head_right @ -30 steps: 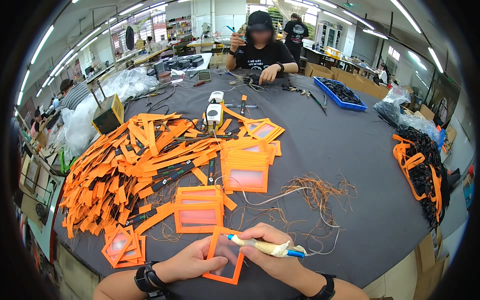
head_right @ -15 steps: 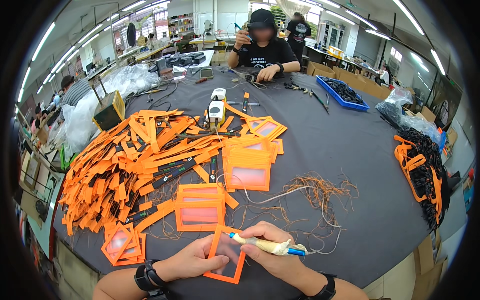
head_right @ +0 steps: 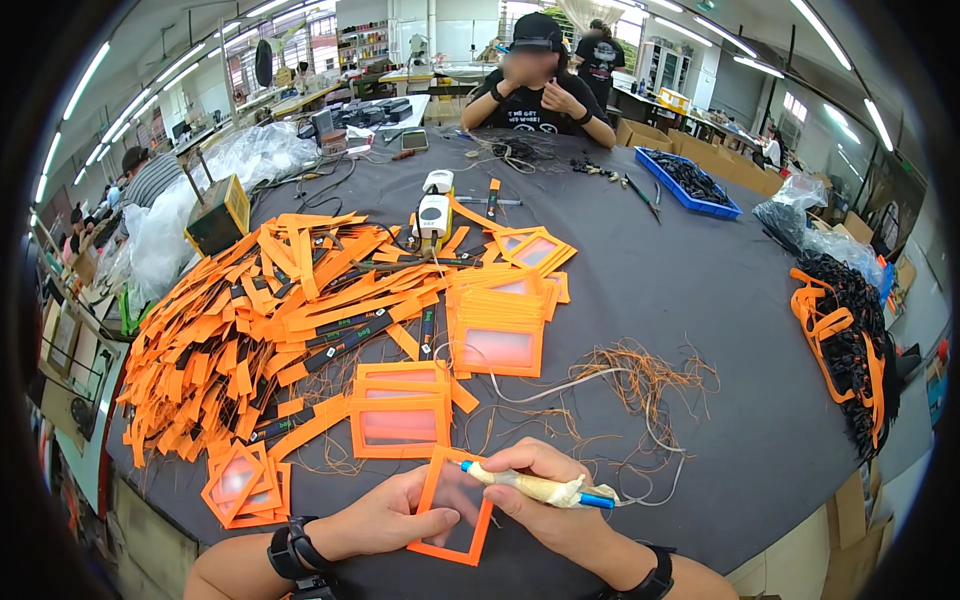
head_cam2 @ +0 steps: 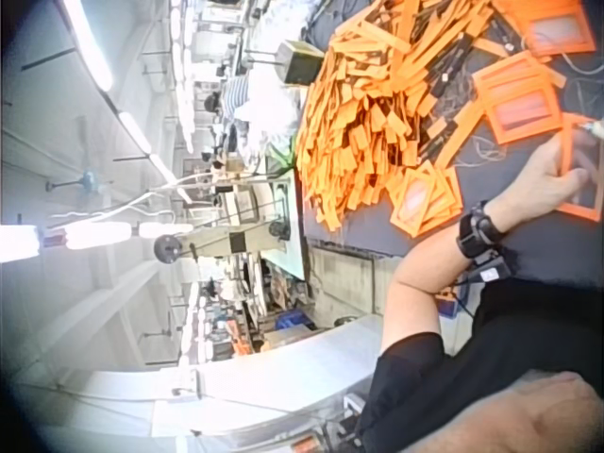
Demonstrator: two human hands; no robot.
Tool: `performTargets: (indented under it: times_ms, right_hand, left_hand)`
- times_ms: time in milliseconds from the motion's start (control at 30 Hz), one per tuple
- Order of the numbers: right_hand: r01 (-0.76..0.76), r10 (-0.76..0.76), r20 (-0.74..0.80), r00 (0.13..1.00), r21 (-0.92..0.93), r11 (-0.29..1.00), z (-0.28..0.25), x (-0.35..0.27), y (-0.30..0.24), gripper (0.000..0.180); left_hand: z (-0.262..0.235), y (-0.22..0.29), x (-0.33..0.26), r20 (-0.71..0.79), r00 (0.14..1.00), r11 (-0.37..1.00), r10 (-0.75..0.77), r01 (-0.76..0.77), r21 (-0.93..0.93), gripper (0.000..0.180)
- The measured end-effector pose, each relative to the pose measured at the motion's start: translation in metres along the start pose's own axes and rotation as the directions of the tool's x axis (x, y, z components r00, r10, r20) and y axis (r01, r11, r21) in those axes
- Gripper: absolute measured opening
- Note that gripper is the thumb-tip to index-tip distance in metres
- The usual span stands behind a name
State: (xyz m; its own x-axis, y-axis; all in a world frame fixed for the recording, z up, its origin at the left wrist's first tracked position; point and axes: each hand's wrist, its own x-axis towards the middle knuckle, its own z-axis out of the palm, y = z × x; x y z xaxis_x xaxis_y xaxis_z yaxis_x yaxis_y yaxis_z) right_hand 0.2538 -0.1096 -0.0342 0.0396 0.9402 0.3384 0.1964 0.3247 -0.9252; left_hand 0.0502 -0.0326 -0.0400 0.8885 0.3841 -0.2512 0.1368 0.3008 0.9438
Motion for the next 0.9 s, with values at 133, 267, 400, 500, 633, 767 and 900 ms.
performTargets:
  times_ms: [133, 267, 400, 500, 633, 767, 900]
  right_hand:
    - [-0.040, 0.039, 0.015, 0.999, 0.006, 0.999, -0.0017, 0.0002, -0.0021, 0.020]
    - [0.011, -0.011, 0.011, 1.000, -0.003, 1.000, -0.0012, 0.0001, 0.0020, 0.022]
    - [-0.061, 0.061, 0.000, 0.998, 0.060, 0.996, -0.0010, -0.0004, -0.0035, 0.022]
    - [-0.127, 0.134, -0.029, 0.991, 0.161, 0.979, 0.0007, -0.0010, -0.0070, 0.022]
    - [-0.109, 0.111, -0.017, 0.994, 0.110, 0.988, -0.0012, -0.0019, -0.0050, 0.022]
    - [0.069, -0.067, 0.037, 0.997, -0.052, 0.996, -0.0018, 0.0000, -0.0017, 0.021]
    - [0.059, -0.056, 0.058, 0.997, -0.044, 0.997, -0.0003, 0.0000, -0.0010, 0.021]
  left_hand:
    - [0.0004, 0.0003, 0.0001, 0.000, 1.000, 1.000, 0.006, -0.006, 0.000, 0.044]
    - [-0.0006, -0.0019, 0.0006, 0.001, 1.000, 1.000, -0.005, 0.005, 0.007, 0.045]
    - [-0.0008, -0.0002, 0.0009, 0.012, 1.000, 1.000, -0.009, 0.009, 0.000, 0.045]
    - [0.0006, 0.0027, -0.0004, 0.004, 1.000, 1.000, 0.015, -0.015, -0.026, 0.045]
    - [0.0000, 0.0014, -0.0002, 0.007, 1.000, 1.000, 0.019, -0.019, -0.010, 0.044]
    - [-0.0023, -0.0024, 0.0013, 0.016, 0.999, 0.999, 0.031, -0.031, 0.033, 0.042]
    - [-0.0018, -0.0024, 0.0020, 0.009, 0.999, 0.999, 0.034, -0.035, 0.040, 0.039]
